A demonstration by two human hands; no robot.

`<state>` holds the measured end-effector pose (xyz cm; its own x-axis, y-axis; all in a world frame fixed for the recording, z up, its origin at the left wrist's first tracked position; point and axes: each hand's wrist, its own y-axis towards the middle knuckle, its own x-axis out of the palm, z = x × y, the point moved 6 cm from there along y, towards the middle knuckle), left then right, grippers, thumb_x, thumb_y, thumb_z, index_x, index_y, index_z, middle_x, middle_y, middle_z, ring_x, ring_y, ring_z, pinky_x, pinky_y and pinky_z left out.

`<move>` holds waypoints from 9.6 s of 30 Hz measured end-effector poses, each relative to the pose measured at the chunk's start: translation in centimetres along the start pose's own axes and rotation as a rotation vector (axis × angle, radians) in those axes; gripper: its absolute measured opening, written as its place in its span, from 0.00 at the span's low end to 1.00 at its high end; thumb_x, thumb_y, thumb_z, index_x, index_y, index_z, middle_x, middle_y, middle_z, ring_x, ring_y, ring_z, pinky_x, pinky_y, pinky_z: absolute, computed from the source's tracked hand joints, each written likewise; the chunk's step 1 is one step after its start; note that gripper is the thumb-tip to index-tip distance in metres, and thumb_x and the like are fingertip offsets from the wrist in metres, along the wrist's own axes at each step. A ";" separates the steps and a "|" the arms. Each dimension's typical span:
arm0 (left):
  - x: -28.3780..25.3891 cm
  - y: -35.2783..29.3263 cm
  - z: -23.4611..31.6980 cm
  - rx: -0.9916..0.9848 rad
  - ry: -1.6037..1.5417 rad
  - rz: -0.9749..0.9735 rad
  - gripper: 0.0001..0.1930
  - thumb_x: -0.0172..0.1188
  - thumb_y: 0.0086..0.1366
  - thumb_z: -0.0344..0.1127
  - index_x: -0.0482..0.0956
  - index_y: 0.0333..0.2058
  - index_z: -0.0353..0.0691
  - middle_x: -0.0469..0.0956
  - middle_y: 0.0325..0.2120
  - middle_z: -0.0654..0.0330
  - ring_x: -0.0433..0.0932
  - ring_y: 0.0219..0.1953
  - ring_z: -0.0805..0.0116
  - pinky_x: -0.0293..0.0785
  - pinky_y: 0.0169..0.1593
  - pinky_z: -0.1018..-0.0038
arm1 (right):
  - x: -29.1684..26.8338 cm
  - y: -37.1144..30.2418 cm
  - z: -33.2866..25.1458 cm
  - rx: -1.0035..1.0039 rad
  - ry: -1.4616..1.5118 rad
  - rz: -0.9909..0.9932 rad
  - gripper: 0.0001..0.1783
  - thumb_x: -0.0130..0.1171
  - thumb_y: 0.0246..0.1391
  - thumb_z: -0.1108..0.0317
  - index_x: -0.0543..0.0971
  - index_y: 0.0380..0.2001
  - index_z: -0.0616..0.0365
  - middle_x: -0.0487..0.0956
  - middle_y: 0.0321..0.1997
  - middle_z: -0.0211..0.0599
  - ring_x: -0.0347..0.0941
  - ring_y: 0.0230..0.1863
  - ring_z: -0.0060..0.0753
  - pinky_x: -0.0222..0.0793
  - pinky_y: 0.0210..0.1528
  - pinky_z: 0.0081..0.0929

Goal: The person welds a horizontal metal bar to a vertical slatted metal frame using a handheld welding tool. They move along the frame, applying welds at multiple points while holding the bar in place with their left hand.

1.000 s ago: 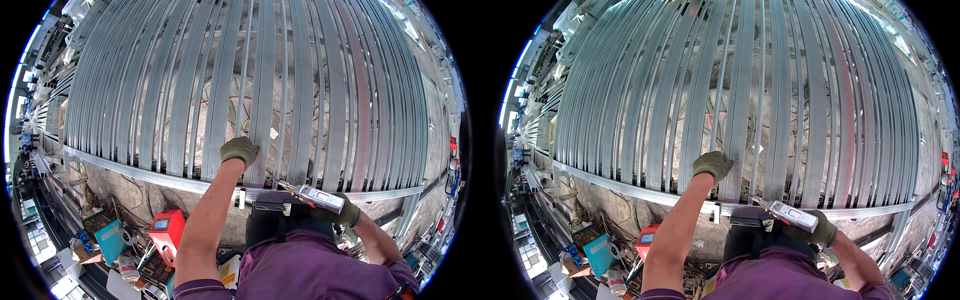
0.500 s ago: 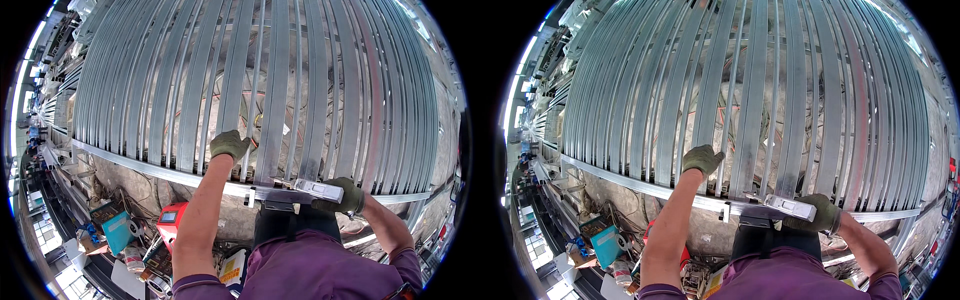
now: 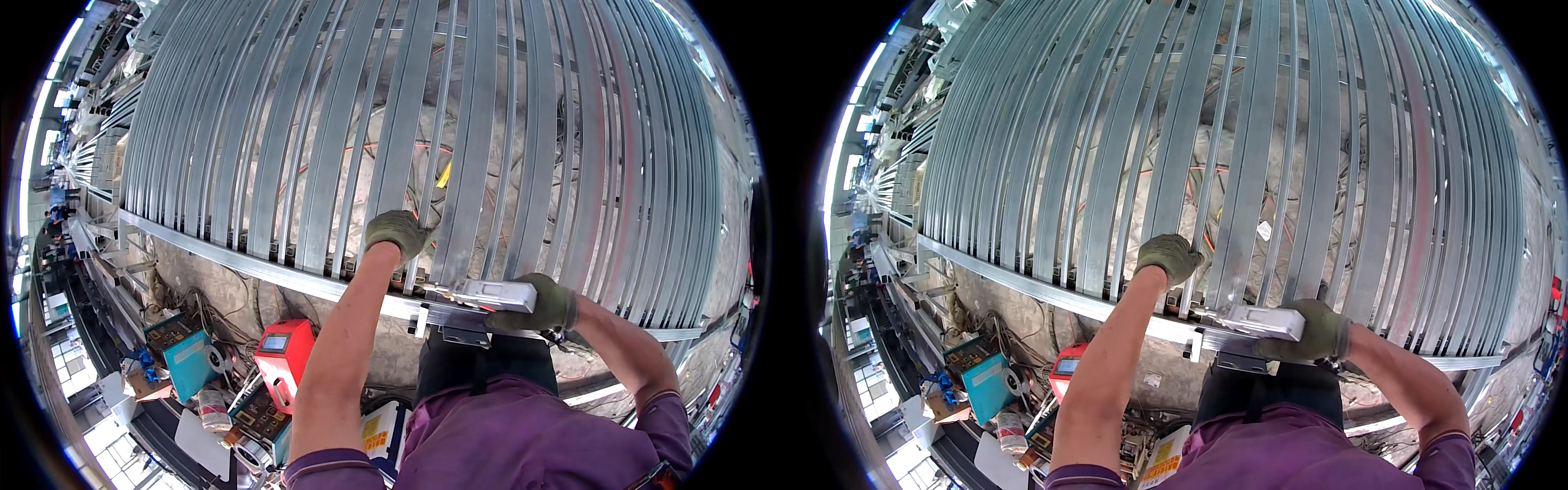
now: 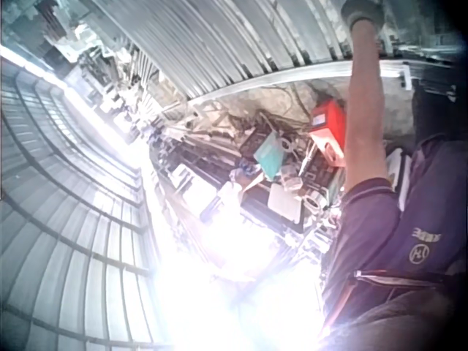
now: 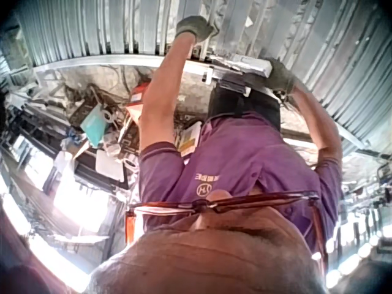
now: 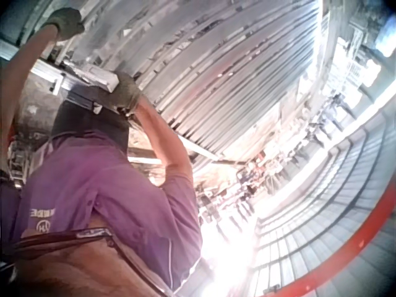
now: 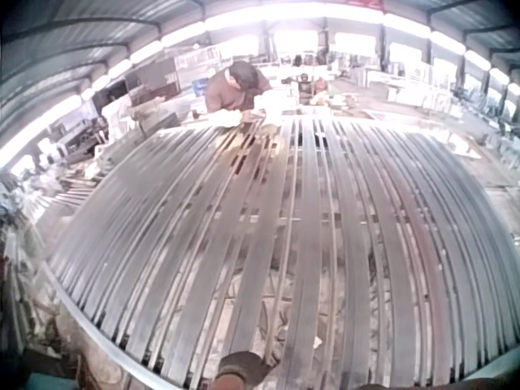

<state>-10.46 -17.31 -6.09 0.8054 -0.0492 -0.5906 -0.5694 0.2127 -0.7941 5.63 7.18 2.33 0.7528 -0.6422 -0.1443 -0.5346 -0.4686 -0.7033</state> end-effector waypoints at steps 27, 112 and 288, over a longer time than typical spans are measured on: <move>0.3 0.5 -0.3 -0.013 -0.051 0.047 0.31 0.59 0.73 0.68 0.92 0.48 0.45 0.89 0.50 0.50 0.87 0.56 0.49 0.81 0.61 0.55 | 1.8 4.5 0.2 0.008 0.040 -0.150 0.39 0.79 0.57 0.35 0.86 0.60 0.51 0.91 0.47 0.42 0.88 0.48 0.40 0.82 0.54 0.36; -2.6 -1.9 -9.7 -0.133 -0.030 0.129 0.36 0.56 0.76 0.70 0.85 0.58 0.41 0.87 0.58 0.53 0.84 0.63 0.53 0.79 0.66 0.57 | -0.1 -0.3 -2.4 -0.228 -0.114 0.152 0.30 0.82 0.59 0.47 0.88 0.57 0.54 0.92 0.47 0.43 0.90 0.49 0.37 0.85 0.53 0.35; -7.9 1.6 -8.8 -0.142 0.180 0.209 0.51 0.81 0.49 0.70 0.83 0.65 0.40 0.76 0.63 0.52 0.77 0.67 0.55 0.75 0.68 0.58 | 3.8 12.4 -4.7 -0.048 0.010 -0.183 0.38 0.84 0.53 0.39 0.87 0.60 0.50 0.91 0.45 0.36 0.87 0.43 0.30 0.83 0.49 0.33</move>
<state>-19.20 -25.19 -3.90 0.6334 -0.1934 -0.7493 -0.7473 0.0984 -0.6571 0.05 -3.96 -3.68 0.8353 -0.5496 -0.0098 -0.4068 -0.6061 -0.6835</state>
